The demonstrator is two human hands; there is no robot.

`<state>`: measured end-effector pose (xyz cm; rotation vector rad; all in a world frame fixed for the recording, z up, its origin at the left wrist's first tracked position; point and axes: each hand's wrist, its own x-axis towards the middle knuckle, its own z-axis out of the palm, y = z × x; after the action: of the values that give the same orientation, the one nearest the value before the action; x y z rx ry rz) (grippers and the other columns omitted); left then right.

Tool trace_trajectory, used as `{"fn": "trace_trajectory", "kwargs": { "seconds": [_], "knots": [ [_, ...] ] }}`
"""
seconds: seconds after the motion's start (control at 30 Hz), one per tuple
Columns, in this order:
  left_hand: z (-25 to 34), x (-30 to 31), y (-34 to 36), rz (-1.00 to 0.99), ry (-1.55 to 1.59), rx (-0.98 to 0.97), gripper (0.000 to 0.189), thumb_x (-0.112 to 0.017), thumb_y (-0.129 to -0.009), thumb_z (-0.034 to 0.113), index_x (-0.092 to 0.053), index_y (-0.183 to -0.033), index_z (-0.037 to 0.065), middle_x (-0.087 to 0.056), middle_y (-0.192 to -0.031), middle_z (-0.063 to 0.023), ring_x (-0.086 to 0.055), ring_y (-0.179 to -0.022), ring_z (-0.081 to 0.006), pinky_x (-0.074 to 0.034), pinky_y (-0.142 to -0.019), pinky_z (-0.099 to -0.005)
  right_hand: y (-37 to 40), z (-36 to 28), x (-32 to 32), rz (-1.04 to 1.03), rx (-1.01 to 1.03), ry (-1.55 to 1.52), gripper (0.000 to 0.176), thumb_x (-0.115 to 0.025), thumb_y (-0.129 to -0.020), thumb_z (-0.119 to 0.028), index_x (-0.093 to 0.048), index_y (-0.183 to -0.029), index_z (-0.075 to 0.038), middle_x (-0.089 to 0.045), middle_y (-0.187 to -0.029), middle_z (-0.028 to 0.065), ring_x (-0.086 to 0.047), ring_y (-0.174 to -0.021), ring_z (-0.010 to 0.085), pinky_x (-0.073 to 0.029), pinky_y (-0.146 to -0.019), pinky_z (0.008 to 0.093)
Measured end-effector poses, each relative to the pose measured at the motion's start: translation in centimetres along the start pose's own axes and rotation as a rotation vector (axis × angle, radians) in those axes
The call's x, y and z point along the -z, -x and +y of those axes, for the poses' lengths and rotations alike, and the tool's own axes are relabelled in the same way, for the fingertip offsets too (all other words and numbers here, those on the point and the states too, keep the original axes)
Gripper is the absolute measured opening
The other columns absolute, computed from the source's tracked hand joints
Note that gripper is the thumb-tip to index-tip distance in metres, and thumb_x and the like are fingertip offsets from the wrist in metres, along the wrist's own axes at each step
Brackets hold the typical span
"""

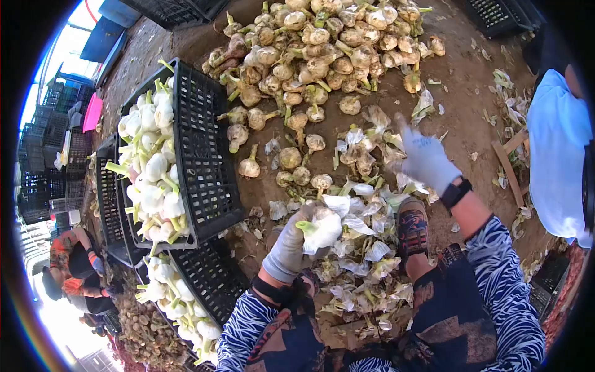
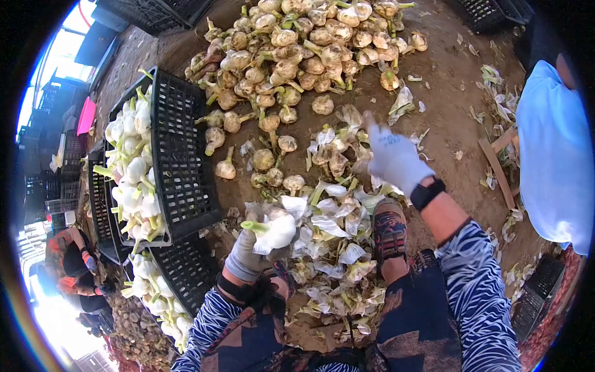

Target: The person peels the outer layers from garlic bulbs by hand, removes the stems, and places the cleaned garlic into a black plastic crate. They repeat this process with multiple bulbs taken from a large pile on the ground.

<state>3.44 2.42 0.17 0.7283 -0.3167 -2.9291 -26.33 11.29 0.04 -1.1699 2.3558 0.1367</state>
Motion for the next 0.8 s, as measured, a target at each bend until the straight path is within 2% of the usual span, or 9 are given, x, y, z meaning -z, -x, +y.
{"fn": "trace_trajectory", "kwargs": {
  "seconds": [0.1,0.13,0.23,0.27,0.33,0.4,0.57,0.73,0.8],
  "knots": [
    [-0.3,2.3,-0.2,-0.180,-0.072,-0.151,0.059,-0.059,-0.090,0.052,-0.054,-0.122,0.003,-0.066,-0.104,-0.0085,-0.068,-0.086,-0.0169,-0.058,-0.069,-0.0261,3.0,-1.3,-0.7,-0.113,0.408,-0.837,0.082,-0.076,-0.076,-0.047,-0.045,-0.135,0.000,-0.057,-0.125,0.0165,-0.057,-0.113,0.0271,-0.044,-0.099,0.0371],
    [0.2,1.1,-0.5,0.094,0.095,0.014,0.062,-0.058,-0.088,0.057,-0.054,-0.120,0.004,-0.066,-0.098,-0.0079,-0.065,-0.072,-0.0146,-0.053,-0.055,-0.0240,4.4,-3.3,0.7,-0.250,0.465,-0.984,0.081,-0.077,-0.076,-0.046,-0.045,-0.135,0.000,-0.057,-0.125,0.0166,-0.057,-0.113,0.0254,-0.044,-0.099,0.0361],
    [0.3,1.4,-1.4,0.191,-0.110,0.041,0.085,-0.052,-0.083,0.071,-0.046,-0.130,0.001,-0.066,-0.102,-0.0138,-0.066,-0.071,-0.0169,-0.048,-0.044,-0.0223,5.8,-6.9,-0.9,-0.348,0.495,-1.333,0.042,-0.072,-0.085,-0.026,-0.060,-0.115,0.000,-0.064,-0.108,0.0119,-0.059,-0.101,0.0153,-0.049,-0.083,0.0310],
    [0.4,0.4,-1.0,0.246,-0.432,-0.048,0.090,-0.052,-0.082,0.071,-0.037,-0.139,0.003,-0.065,-0.106,-0.0129,-0.065,-0.070,-0.0164,-0.045,-0.046,-0.0237,5.7,-7.3,-0.9,-0.345,0.495,-1.337,0.042,-0.072,-0.085,-0.026,-0.060,-0.115,0.000,-0.064,-0.108,0.0119,-0.059,-0.101,0.0153,-0.049,-0.083,0.0310],
    [0.9,-1.8,-0.8,0.203,-0.397,-0.157,0.087,-0.057,-0.083,0.067,-0.035,-0.141,0.006,-0.064,-0.107,-0.0119,-0.064,-0.073,-0.0163,-0.048,-0.054,-0.0258,5.7,-8.0,-0.4,-0.415,0.168,-1.429,0.022,-0.067,-0.088,-0.017,-0.062,-0.100,0.001,-0.067,-0.096,0.0063,-0.060,-0.089,0.0133,-0.048,-0.075,0.0295],
    [1.3,-2.6,-1.1,0.112,-0.233,-0.296,0.089,-0.066,-0.083,0.055,-0.022,-0.148,0.013,-0.063,-0.111,-0.0117,-0.065,-0.082,-0.0174,-0.051,-0.062,-0.0292,5.9,-8.2,-0.3,-0.377,0.179,-1.433,0.019,-0.066,-0.088,-0.014,-0.062,-0.098,0.001,-0.066,-0.093,0.0065,-0.060,-0.084,0.0137,-0.048,-0.074,0.0297],
    [1.2,-2.8,-0.6,0.034,-0.140,-0.316,0.080,-0.075,-0.081,0.029,-0.030,-0.145,0.012,-0.062,-0.114,-0.0100,-0.065,-0.089,-0.0179,-0.054,-0.067,-0.0280,5.4,-8.5,-1.3,-0.057,0.415,-1.202,0.017,-0.065,-0.087,-0.012,-0.062,-0.098,0.000,-0.067,-0.088,0.0114,-0.063,-0.081,0.0182,-0.049,-0.074,0.0313],
    [1.0,-4.3,-0.4,0.231,-0.441,-0.400,0.074,-0.074,-0.077,0.004,-0.037,-0.141,0.004,-0.059,-0.119,-0.0079,-0.062,-0.101,-0.0161,-0.053,-0.083,-0.0287,0.1,-3.9,-3.2,0.349,0.318,-0.478,0.055,-0.070,-0.084,-0.020,-0.048,-0.132,-0.003,-0.061,-0.111,0.0209,-0.064,-0.094,0.0255,-0.050,-0.082,0.0345],
    [1.0,-4.4,-0.6,0.298,-0.642,-0.468,0.079,-0.078,-0.073,0.003,-0.037,-0.140,-0.003,-0.057,-0.123,-0.0081,-0.058,-0.108,-0.0154,-0.047,-0.095,-0.0301,1.8,-4.3,-1.9,0.154,0.374,-0.775,0.064,-0.073,-0.082,-0.023,-0.044,-0.135,-0.005,-0.059,-0.112,0.0189,-0.063,-0.096,0.0239,-0.050,-0.083,0.0334]
  ]
}}
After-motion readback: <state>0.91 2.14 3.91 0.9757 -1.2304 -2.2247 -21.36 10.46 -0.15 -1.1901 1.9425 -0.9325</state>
